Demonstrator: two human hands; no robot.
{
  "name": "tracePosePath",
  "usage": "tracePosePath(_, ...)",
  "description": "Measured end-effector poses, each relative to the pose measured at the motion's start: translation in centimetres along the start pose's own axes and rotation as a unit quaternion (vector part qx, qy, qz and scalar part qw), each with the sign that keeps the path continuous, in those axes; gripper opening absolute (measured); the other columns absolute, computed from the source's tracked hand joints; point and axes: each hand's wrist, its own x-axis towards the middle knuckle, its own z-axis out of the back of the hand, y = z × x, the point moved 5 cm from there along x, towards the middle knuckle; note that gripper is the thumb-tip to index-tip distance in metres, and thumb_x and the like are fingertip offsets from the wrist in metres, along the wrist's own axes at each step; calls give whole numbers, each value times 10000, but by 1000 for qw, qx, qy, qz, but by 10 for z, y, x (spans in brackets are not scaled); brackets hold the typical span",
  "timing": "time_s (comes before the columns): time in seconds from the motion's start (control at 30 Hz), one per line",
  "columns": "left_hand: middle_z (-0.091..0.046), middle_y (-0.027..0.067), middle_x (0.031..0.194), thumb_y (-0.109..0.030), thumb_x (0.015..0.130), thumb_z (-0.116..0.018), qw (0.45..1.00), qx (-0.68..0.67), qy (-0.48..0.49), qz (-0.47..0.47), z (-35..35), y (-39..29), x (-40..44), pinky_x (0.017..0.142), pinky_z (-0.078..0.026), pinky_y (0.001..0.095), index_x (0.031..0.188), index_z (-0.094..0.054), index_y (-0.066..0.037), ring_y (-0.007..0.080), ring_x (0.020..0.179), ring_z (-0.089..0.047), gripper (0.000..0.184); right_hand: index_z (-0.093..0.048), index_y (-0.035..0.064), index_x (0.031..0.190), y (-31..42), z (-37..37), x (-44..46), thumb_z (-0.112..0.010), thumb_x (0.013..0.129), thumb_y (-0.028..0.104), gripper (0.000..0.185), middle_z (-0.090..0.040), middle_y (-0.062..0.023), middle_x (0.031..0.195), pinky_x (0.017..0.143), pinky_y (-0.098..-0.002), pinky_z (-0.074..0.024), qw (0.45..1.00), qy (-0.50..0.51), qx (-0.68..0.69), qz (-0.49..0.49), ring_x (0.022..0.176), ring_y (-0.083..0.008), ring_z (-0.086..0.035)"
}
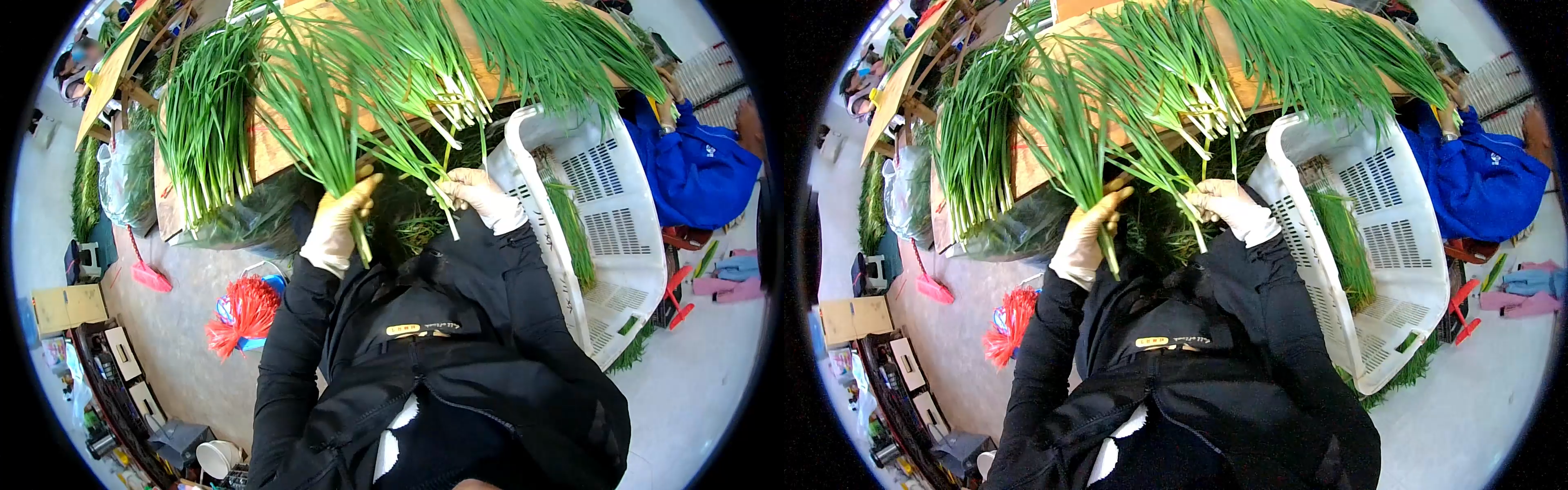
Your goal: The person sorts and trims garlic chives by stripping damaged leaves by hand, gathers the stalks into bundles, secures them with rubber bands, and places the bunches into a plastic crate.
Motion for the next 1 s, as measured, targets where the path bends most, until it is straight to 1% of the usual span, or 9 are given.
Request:
tracePosePath(0.13, -514, -62, 636, -159, 778, -641, 999, 22, 34, 1, -20, 9, 10, 443, -311, 167, 943, -590, -36, 35, 505, -426, 212, -595, 43, 924, 13, -48, -1, -551, 855, 230, 204, -623, 0, 744, 485, -133, -371, 992, 90, 86, 30, 558, -25, -520)
tracePosePath(0.27, -571, -18, 657, -108, 742, -654, 992, 86, 4, -92, -42, -40, 14, 499, -347, 167, 863, -617, -31, 50, 544, -461, 148, -557, 96, 783, 53, -51, 0, -490, 889, 184, 153, -603, 9, 717, 464, -154, -353, 975, -53, 126, 175, 540, -35, -504)
tracePosePath(0.5, -597, 30, 775, -135, 823, -567, 997, -6, 28, -67, -40, -97, 17, 500, -401, 137, 989, -564, 21, 43, 566, -491, 228, -568, 14, 907, 131, 17, 17, -441, 884, 258, 276, -578, -74, 668, 624, -301, -419, 919, -246, -275, 136, 624, -169, -552)
tracePosePath(0.53, -597, 30, 775, -135, 823, -567, 997, -4, 26, -68, -35, -95, 18, 500, -401, 137, 989, -564, 21, 43, 566, -491, 228, -540, 45, 1048, 129, 19, 27, -463, 869, 300, 321, -583, -131, 809, 684, -341, -439, 899, -219, -370, 86, 756, -227, -579)
tracePosePath(0.6, -579, 22, 714, -138, 824, -567, 998, -58, 28, 18, -16, -72, 26, 481, -413, 150, 963, -570, 4, 56, 529, -499, 199, -451, 73, 1200, 138, 11, 15, -486, 854, 321, 427, -553, -156, 988, 748, -368, -447, 668, -346, -657, 51, 887, -280, -554)
tracePosePath(0.63, -579, 17, 686, -143, 818, -574, 999, -42, 11, 20, -9, -65, 29, 464, -418, 165, 927, -576, -10, 67, 495, -499, 172, -352, 86, 1288, 149, -2, 5, -502, 842, 348, 538, -513, -164, 1081, 790, -381, -446, 662, -339, -666, 61, 977, -306, -512)
tracePosePath(0.73, -551, 11, 635, -135, 807, -602, 998, -58, -8, 38, -3, -43, 28, 447, -406, 178, 875, -565, -28, 83, 487, -497, 132, -501, 35, 1158, 131, -29, -1, -537, 809, 435, 532, -599, -142, 898, 748, -347, -453, 830, -276, -421, 241, 844, -244, -577)
tracePosePath(0.83, -566, 17, 669, -121, 796, -607, 999, -23, -8, 36, -8, -32, 27, 480, -419, 184, 882, -577, -20, 85, 518, -510, 136, -562, 3, 1050, 100, -63, 13, -627, 774, 358, 454, -628, -89, 732, 605, -286, -458, 949, -55, -274, 146, 646, -184, -584)
tracePosePath(1.0, -553, -14, 713, -124, 782, -613, 990, 132, 51, -19, -13, -36, 5, 502, -343, 173, 991, -574, 13, 50, 553, -435, 253, -576, -1, 931, 70, -37, 13, -659, 773, 217, 282, -602, -25, 700, 555, -172, -396, 993, -105, -48, 34, 614, -64, -529)
